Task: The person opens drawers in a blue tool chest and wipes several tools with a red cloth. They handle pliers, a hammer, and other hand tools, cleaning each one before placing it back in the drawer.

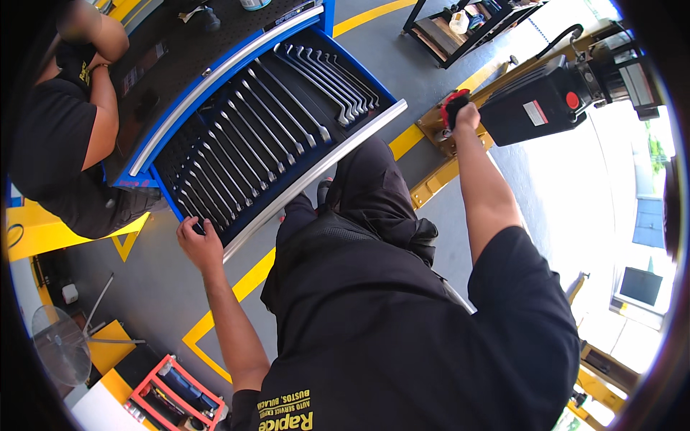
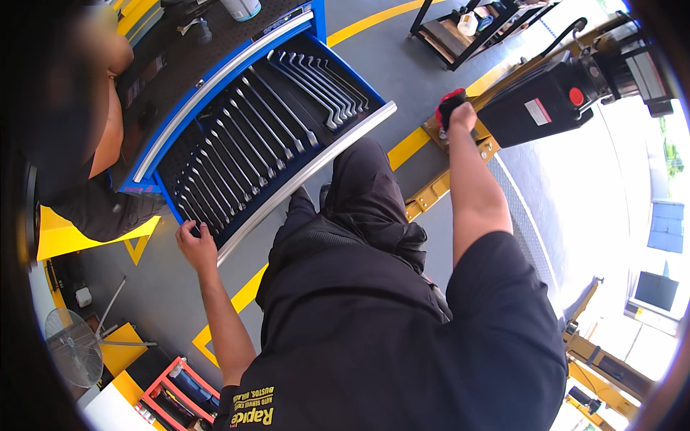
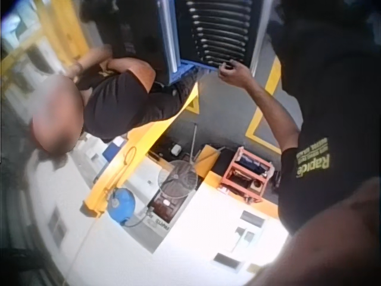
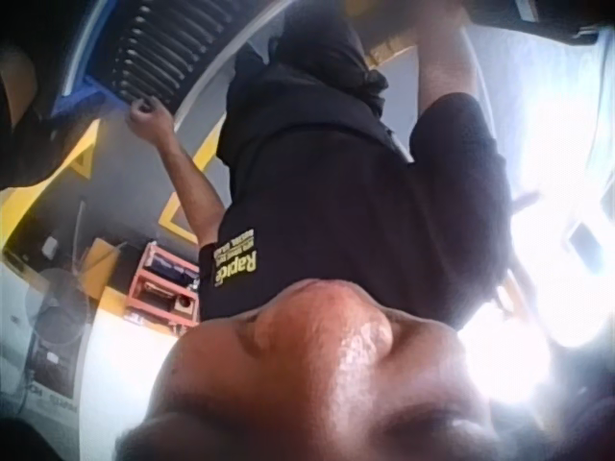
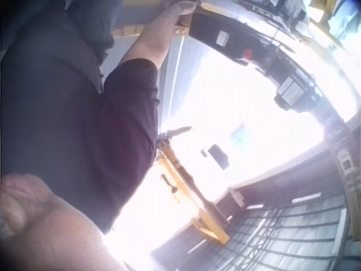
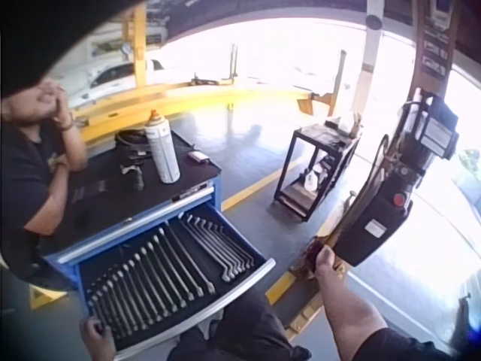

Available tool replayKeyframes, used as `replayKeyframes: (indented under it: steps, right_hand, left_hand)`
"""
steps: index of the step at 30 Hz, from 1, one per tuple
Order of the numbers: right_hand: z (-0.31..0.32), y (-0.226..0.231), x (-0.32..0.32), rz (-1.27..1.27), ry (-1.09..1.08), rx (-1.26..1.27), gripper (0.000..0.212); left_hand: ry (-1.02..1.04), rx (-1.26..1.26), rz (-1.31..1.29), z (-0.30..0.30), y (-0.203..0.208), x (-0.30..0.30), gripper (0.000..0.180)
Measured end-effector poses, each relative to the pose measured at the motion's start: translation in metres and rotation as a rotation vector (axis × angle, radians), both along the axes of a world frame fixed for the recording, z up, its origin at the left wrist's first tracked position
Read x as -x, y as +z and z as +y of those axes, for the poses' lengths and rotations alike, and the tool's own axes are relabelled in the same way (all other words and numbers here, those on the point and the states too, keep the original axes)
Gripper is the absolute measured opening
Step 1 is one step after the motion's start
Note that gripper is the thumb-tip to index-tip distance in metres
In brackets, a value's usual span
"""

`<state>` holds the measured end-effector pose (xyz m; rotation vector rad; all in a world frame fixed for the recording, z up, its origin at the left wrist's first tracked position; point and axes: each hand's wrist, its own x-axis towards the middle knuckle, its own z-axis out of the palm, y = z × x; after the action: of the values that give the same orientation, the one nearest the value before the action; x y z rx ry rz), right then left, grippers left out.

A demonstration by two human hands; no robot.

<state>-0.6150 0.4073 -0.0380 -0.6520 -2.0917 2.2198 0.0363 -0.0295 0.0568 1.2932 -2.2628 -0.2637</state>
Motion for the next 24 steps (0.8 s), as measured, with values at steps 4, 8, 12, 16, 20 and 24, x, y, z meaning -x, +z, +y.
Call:
replayKeyframes:
  steps: [4, 8, 12, 16, 20, 24]
  right_hand:
    - [-0.047, 0.053, -0.063, 0.214, 0.202, 0.192, 0.037]
    - [-0.117, 0.019, -0.136, 0.778, 0.350, -0.658, 0.033]
    - [-0.189, 0.026, -0.198, 0.520, 0.147, -0.348, 0.033]
    - [-0.193, 0.037, -0.176, 0.219, 0.166, -0.170, 0.031]
    - [-0.199, 0.014, -0.193, 0.424, 0.078, -0.267, 0.031]
    - [-0.180, 0.015, -0.144, -0.102, 0.139, 0.226, 0.030]
  left_hand:
    - [0.012, 0.035, -0.126, 0.010, 0.017, -0.007, 0.025]
    - [-0.012, 0.052, -0.141, 0.002, 0.008, -0.008, 0.023]
    - [-0.032, 0.035, -0.085, -0.005, 0.007, -0.012, 0.021]
    - [-0.038, 0.037, -0.086, 0.002, 0.012, -0.002, 0.020]
    - [-0.041, 0.019, -0.076, -0.006, 0.007, -0.004, 0.015]
    - [-0.062, 0.077, -0.089, 0.000, 0.017, 0.002, 0.012]
